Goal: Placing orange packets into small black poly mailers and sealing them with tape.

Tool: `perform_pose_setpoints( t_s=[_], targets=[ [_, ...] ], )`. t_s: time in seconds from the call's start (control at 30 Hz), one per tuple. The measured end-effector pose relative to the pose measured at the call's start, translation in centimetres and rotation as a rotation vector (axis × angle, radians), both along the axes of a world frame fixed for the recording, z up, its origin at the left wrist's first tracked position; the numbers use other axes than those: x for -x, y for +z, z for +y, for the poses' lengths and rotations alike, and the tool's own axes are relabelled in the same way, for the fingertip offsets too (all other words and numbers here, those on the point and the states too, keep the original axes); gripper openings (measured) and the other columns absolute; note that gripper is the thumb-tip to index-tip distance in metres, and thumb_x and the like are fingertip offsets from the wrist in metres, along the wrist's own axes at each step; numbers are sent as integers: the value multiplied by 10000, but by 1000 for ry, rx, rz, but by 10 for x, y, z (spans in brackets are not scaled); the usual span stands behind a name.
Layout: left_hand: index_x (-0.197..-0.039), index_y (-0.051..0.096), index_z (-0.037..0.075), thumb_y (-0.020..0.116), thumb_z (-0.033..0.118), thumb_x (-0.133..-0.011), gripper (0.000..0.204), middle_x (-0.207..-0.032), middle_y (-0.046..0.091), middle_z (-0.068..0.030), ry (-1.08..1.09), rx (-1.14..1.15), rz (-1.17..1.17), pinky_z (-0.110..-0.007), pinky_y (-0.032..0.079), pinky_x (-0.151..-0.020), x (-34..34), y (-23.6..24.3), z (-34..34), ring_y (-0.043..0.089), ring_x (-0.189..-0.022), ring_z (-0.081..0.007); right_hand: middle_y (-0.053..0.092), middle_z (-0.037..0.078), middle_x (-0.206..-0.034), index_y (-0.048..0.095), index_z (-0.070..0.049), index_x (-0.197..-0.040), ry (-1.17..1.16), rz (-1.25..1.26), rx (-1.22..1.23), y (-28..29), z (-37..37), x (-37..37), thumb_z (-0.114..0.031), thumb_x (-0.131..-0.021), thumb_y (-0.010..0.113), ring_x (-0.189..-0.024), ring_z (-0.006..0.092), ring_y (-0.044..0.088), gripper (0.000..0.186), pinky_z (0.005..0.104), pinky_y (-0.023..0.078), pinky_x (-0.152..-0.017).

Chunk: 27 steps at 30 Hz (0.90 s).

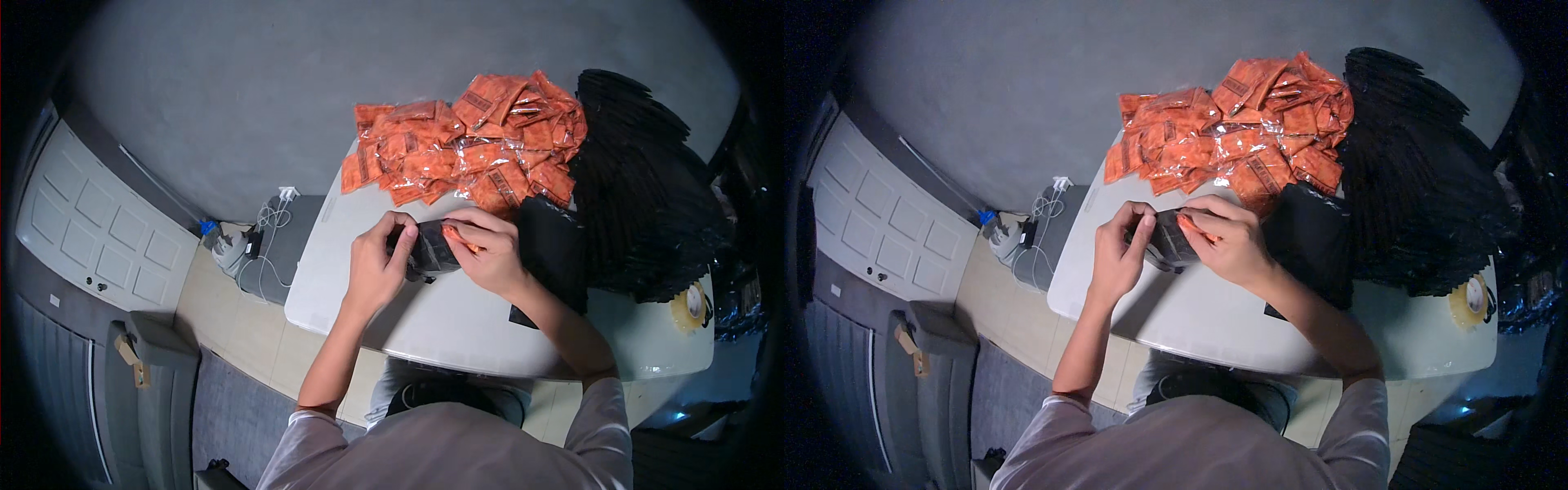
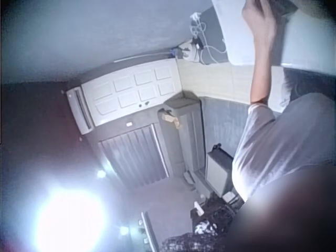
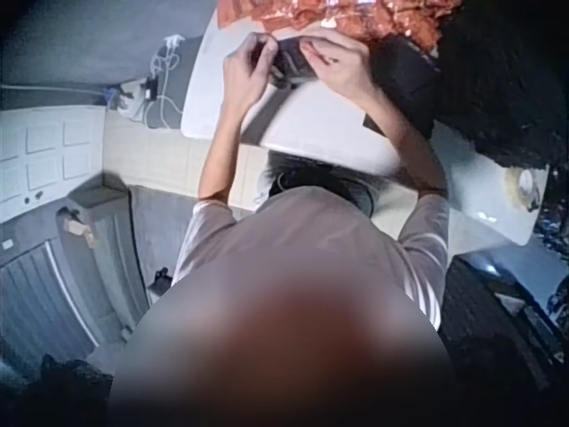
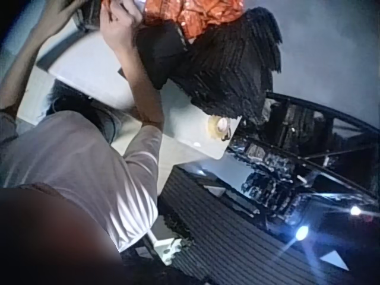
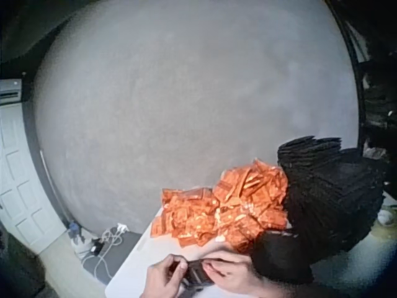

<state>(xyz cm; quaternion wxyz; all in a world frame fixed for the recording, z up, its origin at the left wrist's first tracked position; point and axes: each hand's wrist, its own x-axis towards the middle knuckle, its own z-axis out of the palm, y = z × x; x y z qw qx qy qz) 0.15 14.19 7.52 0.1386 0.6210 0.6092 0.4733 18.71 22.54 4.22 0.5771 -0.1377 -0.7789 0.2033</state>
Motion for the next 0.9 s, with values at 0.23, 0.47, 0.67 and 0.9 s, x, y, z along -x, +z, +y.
perform_pose_setpoints(
  t_s=[0.23,0.47,0.67,0.9],
  targets=[
    [-993,641,-25,622,183,-1072,224,-787,629,-35,-96,3,-81,-280,470,-704,-7,-12,2,544,-750,-90,708,141,-1068,763,44,-923,187,-228,243,7,8,-11,-111,-892,807,-899,273,710,164,355,551,-774],
    [-1012,589,40,555,233,-1126,227,-881,501,58,-92,-163,-465,-220,388,-771,12,-37,10,453,-839,-63,691,170,-1055,755,60,-898,127,-609,266,41,14,-34,-425,-955,749,-938,344,681,488,410,526,-842],
    [-1215,608,-7,628,232,-1082,274,-1126,680,-100,-136,-312,-436,-330,507,-912,-8,-32,4,634,-1042,-153,654,107,-1040,723,4,-908,-42,-580,34,36,5,-30,-337,-976,697,-1000,336,644,348,443,522,-883],
    [-970,726,18,754,161,-953,147,-1173,698,-143,-265,-242,124,-381,548,-903,33,-31,-5,702,-1021,-267,639,57,-1166,761,-62,-1026,-217,-649,-315,22,-3,-15,-324,-936,711,-1093,265,598,282,426,491,-977]
  ],
)
